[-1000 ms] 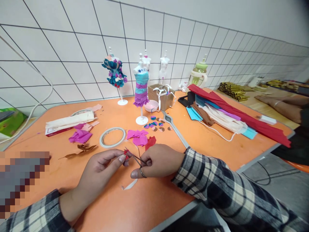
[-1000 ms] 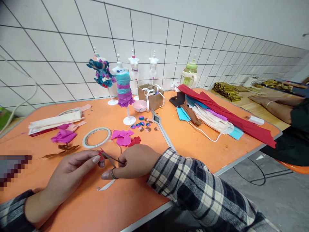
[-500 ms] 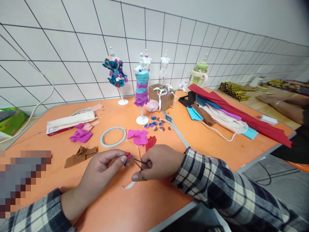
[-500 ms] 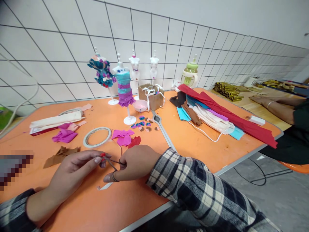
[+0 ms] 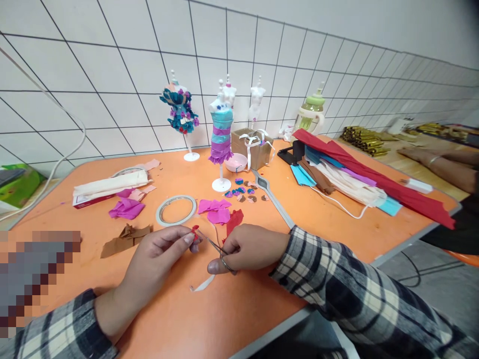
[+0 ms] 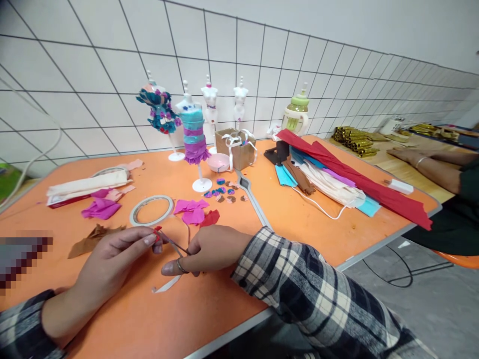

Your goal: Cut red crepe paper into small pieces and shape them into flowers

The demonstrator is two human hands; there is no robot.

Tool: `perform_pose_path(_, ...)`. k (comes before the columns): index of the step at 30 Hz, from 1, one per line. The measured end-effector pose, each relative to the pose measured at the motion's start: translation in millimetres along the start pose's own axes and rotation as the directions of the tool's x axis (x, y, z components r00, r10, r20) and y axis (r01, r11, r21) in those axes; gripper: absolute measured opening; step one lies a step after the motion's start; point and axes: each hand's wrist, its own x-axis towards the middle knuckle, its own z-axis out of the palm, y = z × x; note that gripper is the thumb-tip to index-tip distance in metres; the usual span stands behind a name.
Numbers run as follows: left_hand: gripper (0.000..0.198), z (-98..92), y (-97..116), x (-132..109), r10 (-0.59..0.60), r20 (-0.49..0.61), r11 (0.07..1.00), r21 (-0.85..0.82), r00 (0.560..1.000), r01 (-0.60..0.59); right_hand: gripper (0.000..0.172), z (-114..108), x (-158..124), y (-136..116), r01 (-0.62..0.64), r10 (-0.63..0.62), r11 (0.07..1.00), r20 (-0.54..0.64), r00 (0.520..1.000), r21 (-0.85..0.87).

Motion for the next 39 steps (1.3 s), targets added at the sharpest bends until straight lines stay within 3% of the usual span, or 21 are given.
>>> perform_pose_path(11, 0.021, 1.7, 4.4, 0.7, -0.013, 0.005, 1.0, 0.026, 1.0, 0.013, 0.063, 2.1, -5.0, -10.2, -0.068, 0.059, 0.982, -0.055, 0.997, -0.174)
perform_pose_path(16, 0.025, 2.0, 11.2, 1.1, 0.022, 0.072, 0.994, 0.102, 0.997, -0.029, 0.065, 2.2, -4.3, -10.1, -0.066, 0.054, 0.979, -0.066, 0.996, -0.19)
perform_pose_path(39, 0.026, 5.8, 21.3, 2.2, 0.014, 0.076, 0.984, 0.178, 0.997, -0.027, 0.065, 3.6, 0.8, -4.0, -0.019, 0.001, 0.975, -0.08, 0.997, -0.219)
